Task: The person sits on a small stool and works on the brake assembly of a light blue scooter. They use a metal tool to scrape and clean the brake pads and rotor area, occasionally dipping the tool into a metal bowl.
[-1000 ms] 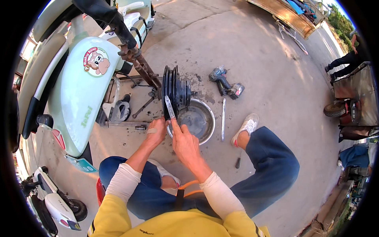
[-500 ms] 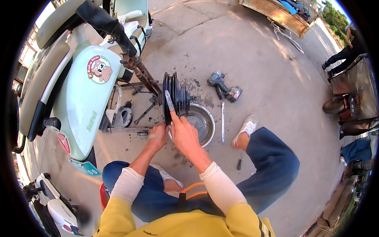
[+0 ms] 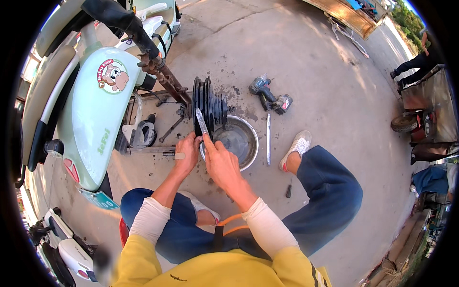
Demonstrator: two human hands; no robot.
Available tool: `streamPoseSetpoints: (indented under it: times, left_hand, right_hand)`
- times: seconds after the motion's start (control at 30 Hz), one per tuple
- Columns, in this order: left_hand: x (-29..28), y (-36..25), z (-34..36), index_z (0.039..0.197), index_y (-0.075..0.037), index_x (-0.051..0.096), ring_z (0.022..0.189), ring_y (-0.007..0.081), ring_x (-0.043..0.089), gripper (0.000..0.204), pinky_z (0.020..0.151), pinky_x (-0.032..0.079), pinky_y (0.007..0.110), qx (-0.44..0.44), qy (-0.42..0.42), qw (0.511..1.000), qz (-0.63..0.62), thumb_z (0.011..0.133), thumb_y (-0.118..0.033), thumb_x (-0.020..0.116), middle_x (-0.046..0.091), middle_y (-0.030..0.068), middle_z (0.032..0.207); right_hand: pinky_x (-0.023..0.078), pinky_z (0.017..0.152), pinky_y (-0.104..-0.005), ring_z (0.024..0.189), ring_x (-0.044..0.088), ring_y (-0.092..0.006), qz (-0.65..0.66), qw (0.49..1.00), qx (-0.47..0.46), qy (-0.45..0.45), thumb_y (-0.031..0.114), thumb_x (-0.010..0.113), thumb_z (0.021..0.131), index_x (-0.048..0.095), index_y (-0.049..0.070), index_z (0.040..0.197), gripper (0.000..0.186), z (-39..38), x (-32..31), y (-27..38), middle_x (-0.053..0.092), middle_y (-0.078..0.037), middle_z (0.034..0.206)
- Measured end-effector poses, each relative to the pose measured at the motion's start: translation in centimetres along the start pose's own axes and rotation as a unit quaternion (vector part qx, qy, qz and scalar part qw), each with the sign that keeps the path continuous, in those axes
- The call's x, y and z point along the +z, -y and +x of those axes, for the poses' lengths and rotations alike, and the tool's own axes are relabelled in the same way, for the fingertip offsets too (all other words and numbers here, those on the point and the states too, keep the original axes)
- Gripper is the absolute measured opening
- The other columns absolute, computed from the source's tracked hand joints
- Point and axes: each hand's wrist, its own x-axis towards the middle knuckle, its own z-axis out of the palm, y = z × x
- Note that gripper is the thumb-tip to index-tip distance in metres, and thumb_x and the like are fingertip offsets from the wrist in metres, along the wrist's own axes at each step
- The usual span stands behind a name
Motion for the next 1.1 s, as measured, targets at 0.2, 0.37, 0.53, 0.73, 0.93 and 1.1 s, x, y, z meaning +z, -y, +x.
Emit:
streamPoseSetpoints:
  times: [0.2, 0.37, 0.53, 0.73, 0.93, 1.1]
  left_hand:
    - [0.0, 1.5, -0.3, 0.097, 0.001, 0.063, 0.088, 0.0515, 0.067, 0.026, 0.076, 0.053, 0.057, -0.043, 0.088, 0.992, 0.084, 0.102, -0.024, 0.060, 0.068, 0.0324, 0.088]
    - [-0.6, -1.2, -0.2, 0.096, 0.001, 0.059, 0.092, 0.0512, 0.065, 0.024, 0.076, 0.050, 0.056, -0.025, 0.042, 0.998, 0.026, 0.103, -0.022, 0.058, 0.067, 0.0313, 0.098]
    - [-1.1, -0.1, -0.2, 0.091, 0.002, 0.055, 0.089, 0.0519, 0.063, 0.024, 0.072, 0.048, 0.056, -0.008, 0.034, 0.998, 0.045, 0.103, -0.018, 0.058, 0.066, 0.0288, 0.095]
    - [-0.5, -0.5, -0.3, 0.090, 0.003, 0.057, 0.087, 0.0519, 0.064, 0.023, 0.072, 0.049, 0.057, -0.018, 0.056, 0.997, 0.041, 0.102, -0.017, 0.059, 0.067, 0.0303, 0.090]
    - [0.7, 2.3, -0.8, 0.092, 0.002, 0.061, 0.083, 0.0510, 0.066, 0.024, 0.072, 0.050, 0.058, 0.001, 0.053, 0.996, 0.068, 0.101, -0.019, 0.058, 0.067, 0.0322, 0.082]
    - [1.3, 2.0, -0.6, 0.094, 0.002, 0.060, 0.091, 0.0510, 0.066, 0.025, 0.076, 0.051, 0.057, -0.017, 0.080, 0.994, 0.075, 0.102, -0.021, 0.059, 0.069, 0.0303, 0.097]
  right_hand:
    - [0.051, 0.068, -0.0536, 0.079, 0.064, -0.0455, 0.021, 1.000, 0.015, 0.003, 0.012, 0.059, 0.100, 0.057, 0.006, 0.143, 0.043, 0.8, -0.1, 0.6, 0.063, -0.022, 0.093]
    - [0.054, 0.064, -0.0543, 0.074, 0.067, -0.0451, 0.007, 1.000, 0.012, -0.014, 0.011, 0.060, 0.098, 0.057, 0.006, 0.142, 0.045, -0.1, 0.1, 0.1, 0.063, -0.022, 0.092]
    - [0.051, 0.069, -0.0529, 0.078, 0.064, -0.0476, 0.040, 0.999, 0.021, -0.007, 0.011, 0.059, 0.099, 0.057, 0.004, 0.142, 0.043, 0.8, 0.1, 0.9, 0.065, -0.023, 0.093]
    - [0.053, 0.065, -0.0549, 0.073, 0.066, -0.0461, 0.033, 0.999, 0.001, -0.024, 0.013, 0.060, 0.098, 0.056, 0.005, 0.144, 0.046, 1.1, 0.2, -0.1, 0.064, -0.022, 0.092]
    - [0.051, 0.070, -0.0523, 0.080, 0.064, -0.0466, 0.053, 0.998, 0.043, 0.008, 0.007, 0.060, 0.097, 0.058, 0.002, 0.141, 0.044, -0.9, 0.6, 1.1, 0.066, -0.024, 0.092]
    - [0.052, 0.073, -0.0521, 0.083, 0.065, -0.0476, 0.086, 0.995, -0.005, -0.060, 0.007, 0.060, 0.097, 0.058, 0.004, 0.141, 0.044, 2.7, 0.3, 0.0, 0.066, -0.025, 0.093]
